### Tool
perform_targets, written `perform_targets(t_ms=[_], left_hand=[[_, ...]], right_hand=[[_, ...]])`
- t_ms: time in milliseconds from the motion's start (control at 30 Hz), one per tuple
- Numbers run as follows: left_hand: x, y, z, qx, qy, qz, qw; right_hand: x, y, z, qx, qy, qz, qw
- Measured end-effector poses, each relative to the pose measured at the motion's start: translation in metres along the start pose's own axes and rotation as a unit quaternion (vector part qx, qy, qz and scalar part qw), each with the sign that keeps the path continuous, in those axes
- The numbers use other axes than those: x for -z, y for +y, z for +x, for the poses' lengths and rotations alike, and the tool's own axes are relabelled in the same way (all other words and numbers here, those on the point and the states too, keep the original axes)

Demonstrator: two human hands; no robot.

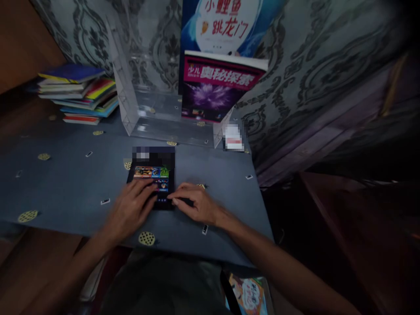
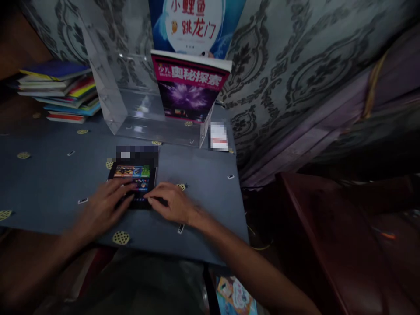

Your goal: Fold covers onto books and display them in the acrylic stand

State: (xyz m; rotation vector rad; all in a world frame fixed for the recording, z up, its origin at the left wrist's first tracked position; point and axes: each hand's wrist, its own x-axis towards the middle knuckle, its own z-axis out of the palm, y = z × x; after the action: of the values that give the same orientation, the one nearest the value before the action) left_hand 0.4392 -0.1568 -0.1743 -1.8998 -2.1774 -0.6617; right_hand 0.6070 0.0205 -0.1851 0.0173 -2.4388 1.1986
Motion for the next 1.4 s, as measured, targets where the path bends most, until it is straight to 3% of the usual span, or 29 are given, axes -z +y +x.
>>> perform_targets(t_ms=[133, 200, 333, 400, 500, 667, 733, 800, 1000, 1167, 1300, 1400], left_hand=[[-0.003, -0.04, 0.003, 0.145, -0.008, 0.047, 0.988], [-0.006, -0.053, 0.003, 0.172, -0.021, 0.029, 0.984], [-0.007, -0.056, 0.004, 0.184, -0.012, -0.08, 0.979], [-0.004, -0.054, 0.006, 0.216, 0.008, -0.159, 0.963], [0.001, -0.055, 0.009, 0.292, 0.042, -0.33, 0.897], [0.006, -0.05, 0.019, 0.408, 0.121, -0.534, 0.731], [0.008, -0.042, 0.025, 0.422, 0.096, -0.586, 0.685], [0.011, -0.032, 0.031, 0.411, 0.055, -0.628, 0.659], [0.019, -0.019, 0.038, 0.4, 0.049, -0.635, 0.659], [0.024, -0.015, 0.04, 0.385, 0.033, -0.633, 0.671], [0.024, -0.009, 0.045, 0.352, 0.023, -0.641, 0.681], [0.019, -0.008, 0.047, 0.341, 0.024, -0.638, 0.69]], right_hand=[[-0.003, 0.003, 0.007, 0.008, 0.008, -0.052, 0.999], [-0.006, 0.005, 0.012, 0.0, 0.021, -0.114, 0.993], [-0.012, 0.006, 0.02, -0.037, 0.02, -0.195, 0.98], [-0.014, 0.006, 0.02, -0.044, 0.022, -0.196, 0.979], [-0.017, 0.009, 0.019, -0.047, 0.042, -0.185, 0.981], [-0.019, 0.014, 0.015, -0.045, 0.06, -0.157, 0.985], [-0.019, 0.014, 0.014, -0.046, 0.067, -0.144, 0.986], [-0.018, 0.014, 0.013, -0.048, 0.07, -0.129, 0.988], [-0.017, 0.022, 0.011, -0.11, 0.103, -0.039, 0.988], [-0.017, 0.037, 0.015, -0.205, 0.179, 0.138, 0.952], [-0.009, 0.033, 0.018, -0.243, 0.138, 0.299, 0.912], [-0.003, 0.026, 0.019, -0.256, 0.12, 0.328, 0.902]])
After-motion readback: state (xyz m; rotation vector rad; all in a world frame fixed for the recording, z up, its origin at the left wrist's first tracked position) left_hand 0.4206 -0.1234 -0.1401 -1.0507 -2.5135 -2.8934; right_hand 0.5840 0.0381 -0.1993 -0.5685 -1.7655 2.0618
